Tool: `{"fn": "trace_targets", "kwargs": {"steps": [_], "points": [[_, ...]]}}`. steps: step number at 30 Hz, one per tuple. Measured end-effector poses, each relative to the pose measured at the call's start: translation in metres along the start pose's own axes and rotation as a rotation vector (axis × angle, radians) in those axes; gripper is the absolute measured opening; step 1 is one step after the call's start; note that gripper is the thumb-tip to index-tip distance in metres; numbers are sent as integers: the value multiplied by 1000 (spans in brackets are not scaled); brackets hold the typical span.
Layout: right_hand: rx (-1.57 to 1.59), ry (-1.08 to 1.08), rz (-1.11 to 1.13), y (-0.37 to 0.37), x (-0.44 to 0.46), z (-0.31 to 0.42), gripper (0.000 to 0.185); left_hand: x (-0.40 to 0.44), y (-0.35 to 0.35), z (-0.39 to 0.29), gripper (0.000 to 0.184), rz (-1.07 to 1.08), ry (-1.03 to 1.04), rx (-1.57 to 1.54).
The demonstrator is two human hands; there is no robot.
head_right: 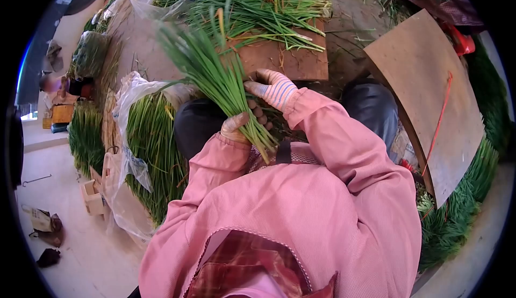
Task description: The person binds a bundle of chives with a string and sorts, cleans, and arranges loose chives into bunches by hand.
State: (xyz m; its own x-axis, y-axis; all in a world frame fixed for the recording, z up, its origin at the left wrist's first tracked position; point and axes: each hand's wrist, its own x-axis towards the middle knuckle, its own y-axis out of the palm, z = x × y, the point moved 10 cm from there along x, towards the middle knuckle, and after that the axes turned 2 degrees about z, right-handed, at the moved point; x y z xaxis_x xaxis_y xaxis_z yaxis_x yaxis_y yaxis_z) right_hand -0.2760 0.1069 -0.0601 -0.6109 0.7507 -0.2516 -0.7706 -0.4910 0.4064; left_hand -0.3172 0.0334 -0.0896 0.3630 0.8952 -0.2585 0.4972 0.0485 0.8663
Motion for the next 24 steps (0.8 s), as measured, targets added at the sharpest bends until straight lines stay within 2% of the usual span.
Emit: {"fn": "trace_targets", "kwargs": {"steps": [1, 3, 4, 9, 11, 15, 16, 17, 19, 21, 23, 24], "points": [[1, 0, -1, 1, 2, 0, 22, 0, 0, 1, 42, 0, -1, 1], [134, -187, 66, 10, 6, 18, 23, -1, 8, 10, 39, 82, -51, -45], [155, -211, 79, 14, 4, 27, 23, 0, 15, 9, 37, 125, -27, -48], [217, -235, -13, 2, 2, 32, 21, -5, 25, 15, 37, 140, -42, -92], [126, -231, -35, 4, -5, 45, 22, -6, 33, 17, 37, 213, -34, -93], [149, -236, 39, 10, -10, 52, 28, -8, 33, 20, 37, 144, -60, -46], [193, -121, 75, 9, -10, 43, 32, -8, 32, 19, 39, 112, -52, -13], [196, -118, 72, 7, -14, 42, 32, -9, 30, 18, 41, 79, -44, 19], [93, -134, 71, 6, -22, 46, 36, -9, 28, 18, 43, 54, -44, 42], [129, -153, 82, 6, -27, 42, 40, -9, 24, 18, 46, 28, -45, 64], [34, -260, 112, 9, -29, 38, 44, -8, 28, 17, 50, 63, -35, 184], [12, -202, 99, 4, -29, 30, 47, -8, 25, 16, 50, 36, -38, 261]]}}
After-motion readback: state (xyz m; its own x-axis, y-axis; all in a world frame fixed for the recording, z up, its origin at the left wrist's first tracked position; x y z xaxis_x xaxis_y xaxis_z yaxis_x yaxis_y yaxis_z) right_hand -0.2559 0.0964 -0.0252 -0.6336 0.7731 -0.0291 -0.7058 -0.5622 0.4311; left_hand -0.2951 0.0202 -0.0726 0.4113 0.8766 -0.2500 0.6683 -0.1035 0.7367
